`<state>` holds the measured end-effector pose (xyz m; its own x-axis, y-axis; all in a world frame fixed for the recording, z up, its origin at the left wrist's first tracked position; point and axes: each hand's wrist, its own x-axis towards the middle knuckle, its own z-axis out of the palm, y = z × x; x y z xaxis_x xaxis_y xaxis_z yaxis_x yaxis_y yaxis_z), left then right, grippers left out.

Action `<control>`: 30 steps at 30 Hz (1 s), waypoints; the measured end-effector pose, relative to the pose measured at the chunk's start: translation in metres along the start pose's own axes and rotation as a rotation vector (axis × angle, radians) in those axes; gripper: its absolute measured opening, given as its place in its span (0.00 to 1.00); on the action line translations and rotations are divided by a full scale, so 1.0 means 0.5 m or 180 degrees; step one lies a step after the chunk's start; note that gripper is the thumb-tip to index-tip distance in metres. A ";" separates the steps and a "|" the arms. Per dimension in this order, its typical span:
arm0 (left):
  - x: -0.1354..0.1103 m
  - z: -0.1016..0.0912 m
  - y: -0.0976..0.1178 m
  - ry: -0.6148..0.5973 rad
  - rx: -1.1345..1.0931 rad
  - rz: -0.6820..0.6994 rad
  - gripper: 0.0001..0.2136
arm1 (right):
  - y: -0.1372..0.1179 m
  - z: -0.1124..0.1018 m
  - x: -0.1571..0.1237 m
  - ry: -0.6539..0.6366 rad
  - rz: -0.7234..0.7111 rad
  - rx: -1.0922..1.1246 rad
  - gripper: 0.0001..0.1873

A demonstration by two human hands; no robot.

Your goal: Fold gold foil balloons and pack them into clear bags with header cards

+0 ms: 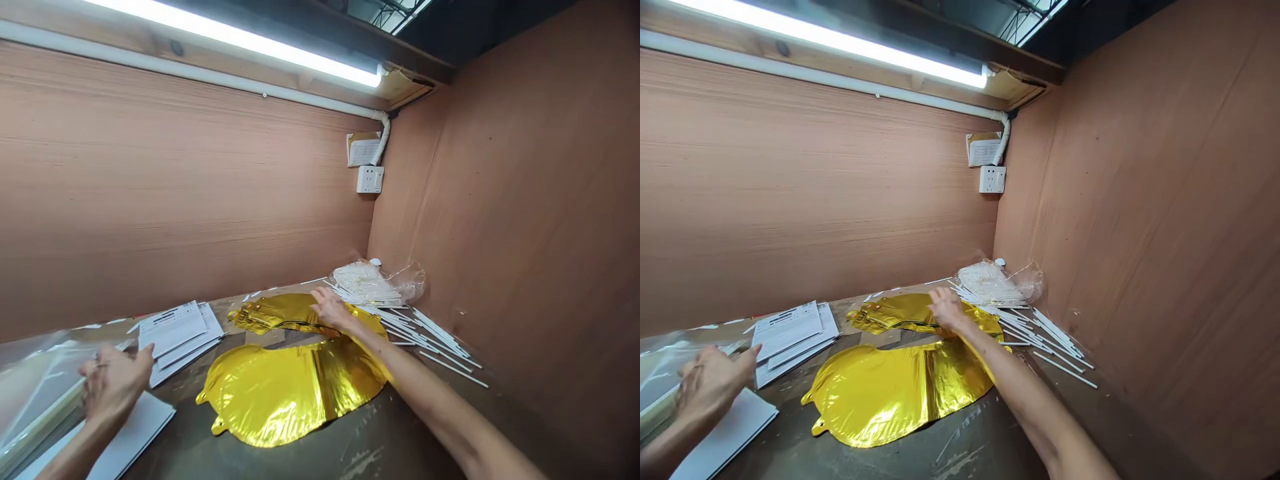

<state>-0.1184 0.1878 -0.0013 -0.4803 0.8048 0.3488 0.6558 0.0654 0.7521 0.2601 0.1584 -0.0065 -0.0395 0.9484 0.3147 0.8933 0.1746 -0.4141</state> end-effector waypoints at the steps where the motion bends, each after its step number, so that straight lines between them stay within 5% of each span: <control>1: -0.025 0.003 0.009 0.0164 0.0431 0.0441 0.17 | 0.045 -0.014 0.003 -0.0011 0.0056 -0.0180 0.17; 4: -0.146 0.047 0.045 -0.0221 0.0517 0.2237 0.20 | 0.150 -0.031 0.020 -0.0127 0.0161 -0.0568 0.13; 8: -0.327 0.114 0.100 -0.2374 0.1000 0.3623 0.24 | 0.208 -0.019 0.016 -0.0190 0.0205 -0.0858 0.13; 9: -0.356 0.120 0.113 -0.2804 0.1143 0.3722 0.25 | 0.214 -0.017 0.004 -0.0175 0.0204 -0.0906 0.12; 12: -0.385 0.107 0.140 -0.3224 0.1395 0.3551 0.24 | 0.226 -0.028 -0.054 -0.0171 0.0125 -0.0983 0.12; 20: -0.336 0.039 0.113 -0.3242 0.1464 0.3324 0.24 | 0.230 -0.116 -0.195 -0.0203 -0.0127 -0.0459 0.11; 30: -0.328 0.019 0.109 -0.3270 0.1316 0.3426 0.25 | 0.119 -0.074 -0.220 0.0202 0.0193 0.0615 0.22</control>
<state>0.0018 0.0650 -0.0229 0.7901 0.6112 -0.0463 0.6108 -0.7788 0.1430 0.3340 0.0547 -0.0343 0.0454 0.9412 0.3349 0.7904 0.1712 -0.5882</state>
